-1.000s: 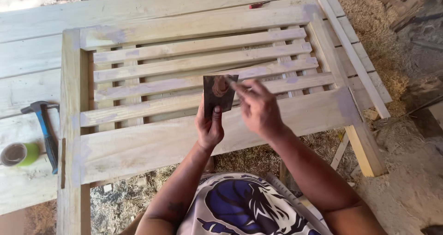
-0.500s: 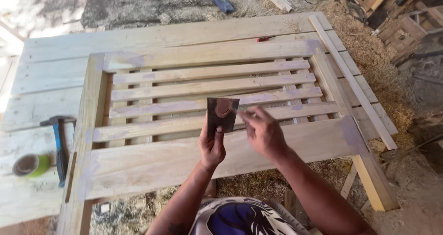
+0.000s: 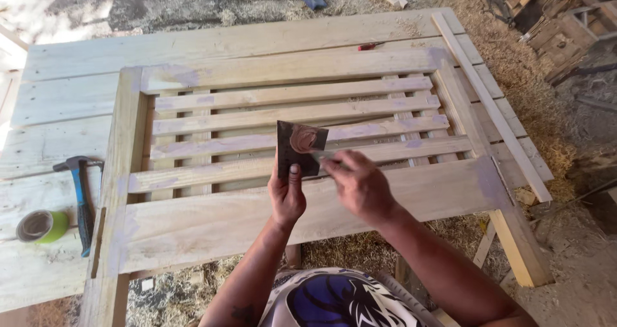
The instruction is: The person applies filler material to the slats of a wooden frame using a metal scraper and sands the wood surfaces with sandpaper. They move the frame to reach different sections and reposition themselves as needed.
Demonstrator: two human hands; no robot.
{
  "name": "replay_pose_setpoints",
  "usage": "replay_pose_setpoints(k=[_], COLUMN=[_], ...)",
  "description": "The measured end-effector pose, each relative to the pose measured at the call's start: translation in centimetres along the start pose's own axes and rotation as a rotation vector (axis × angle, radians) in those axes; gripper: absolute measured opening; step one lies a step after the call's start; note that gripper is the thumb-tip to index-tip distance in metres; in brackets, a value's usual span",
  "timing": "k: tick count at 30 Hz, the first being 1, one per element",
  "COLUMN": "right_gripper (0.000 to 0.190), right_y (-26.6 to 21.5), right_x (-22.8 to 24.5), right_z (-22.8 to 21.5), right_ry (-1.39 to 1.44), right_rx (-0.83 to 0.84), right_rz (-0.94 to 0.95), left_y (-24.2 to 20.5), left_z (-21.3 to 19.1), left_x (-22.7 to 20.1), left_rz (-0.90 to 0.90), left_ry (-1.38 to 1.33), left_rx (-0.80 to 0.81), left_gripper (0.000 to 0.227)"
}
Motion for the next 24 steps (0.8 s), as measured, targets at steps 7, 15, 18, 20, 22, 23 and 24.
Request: replay_pose_setpoints(k=[7, 15, 18, 20, 22, 23, 24], right_gripper=[0.025, 0.041, 0.028, 0.021, 0.018, 0.020, 0.023], right_y=[-0.8, -0.5, -0.9, -1.6, -1.4, -1.4, -1.2], right_x=[-6.0, -3.6, -4.4, -7.3, -9.8, -10.8, -11.5], right_z=[-3.3, -1.7, -0.8, -1.1, -0.6, -0.2, 0.5], right_ry=[0.560, 0.308, 0.187, 0.500, 0.889, 1.117, 1.344], right_rx=[-0.319, -0.033, 0.014, -0.095, -0.211, -0.283, -0.357], right_rz=[0.142, 0.020, -0.024, 0.132, 0.290, 0.387, 0.485], left_y=[0.9, 2.1, 2.3, 2.1, 1.7, 1.2, 0.5], left_z=[-3.2, -3.1, -3.4, -2.9, -1.2, 0.3, 1.8], left_x=[3.9, 1.5, 1.7, 3.4, 5.1, 5.9, 6.6], left_rz=[-0.219, -0.133, -0.229, -0.425, -0.580, -0.654, -0.726], left_ry=[-0.409, -0.569, -0.638, -0.683, -0.776, -0.844, -0.911], left_rx=[-0.202, -0.190, -0.185, -0.175, -0.107, -0.038, 0.033], left_gripper=[0.034, 0.030, 0.033, 0.035, 0.035, 0.037, 0.042])
Point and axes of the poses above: each hand's wrist, its own y-axis towards the middle knuckle, its own z-axis out of the palm, x = y × z, the point moved 10 cm from there along y, towards the middle knuckle, and after that the axes turned 10 degrees about -z, right-handed, at the moved point
